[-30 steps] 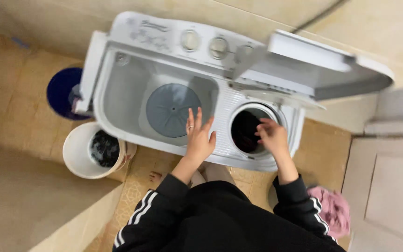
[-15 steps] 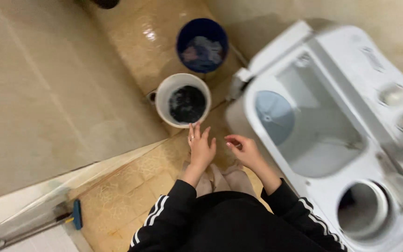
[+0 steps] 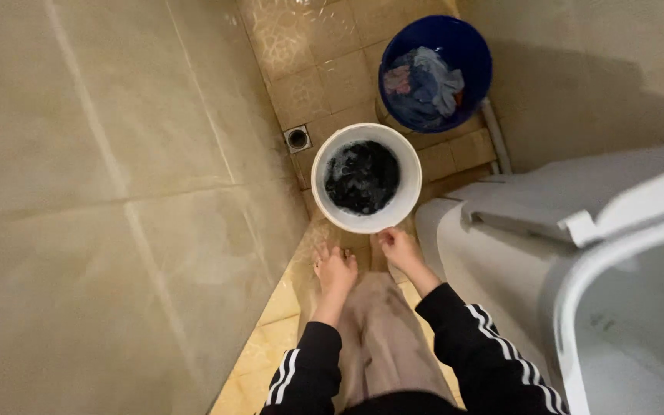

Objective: Washing and rinsing clothes using a twin-tub machine and buckets.

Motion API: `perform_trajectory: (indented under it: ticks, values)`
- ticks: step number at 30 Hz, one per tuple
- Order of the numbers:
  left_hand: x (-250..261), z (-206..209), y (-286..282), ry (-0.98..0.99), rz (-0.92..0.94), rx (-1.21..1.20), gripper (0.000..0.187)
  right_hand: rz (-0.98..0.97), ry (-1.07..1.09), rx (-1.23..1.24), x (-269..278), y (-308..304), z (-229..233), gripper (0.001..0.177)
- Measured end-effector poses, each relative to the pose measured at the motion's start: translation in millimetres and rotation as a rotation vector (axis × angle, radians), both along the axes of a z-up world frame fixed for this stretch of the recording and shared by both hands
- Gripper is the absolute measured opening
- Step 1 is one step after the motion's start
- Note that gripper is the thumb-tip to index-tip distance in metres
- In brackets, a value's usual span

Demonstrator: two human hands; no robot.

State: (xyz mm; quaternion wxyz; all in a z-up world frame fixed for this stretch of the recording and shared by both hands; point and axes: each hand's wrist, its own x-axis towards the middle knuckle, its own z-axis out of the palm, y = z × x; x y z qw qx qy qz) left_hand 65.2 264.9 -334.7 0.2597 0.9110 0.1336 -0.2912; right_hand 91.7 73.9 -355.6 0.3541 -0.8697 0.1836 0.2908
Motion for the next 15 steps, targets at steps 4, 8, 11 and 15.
perform_trajectory:
  ticks: [4, 8, 11, 15]
  values:
    - [14, -71, -2, -0.123, 0.07, -0.021, 0.047, 0.07, -0.024, -0.011, 26, -16, -119, 0.04]
    - [23, -123, 0, -0.065, 0.128, -0.076, 0.056, 0.197, -0.024, -0.11, 40, -45, -211, 0.051]
    - [40, -153, 0, -0.047, 0.174, -0.106, 0.073, 0.126, 0.098, -0.082, 76, -55, -236, 0.068]
    - [64, -145, -7, 0.061, 0.409, -0.257, 0.073, 0.022, -0.068, -0.209, 90, -88, -346, 0.092]
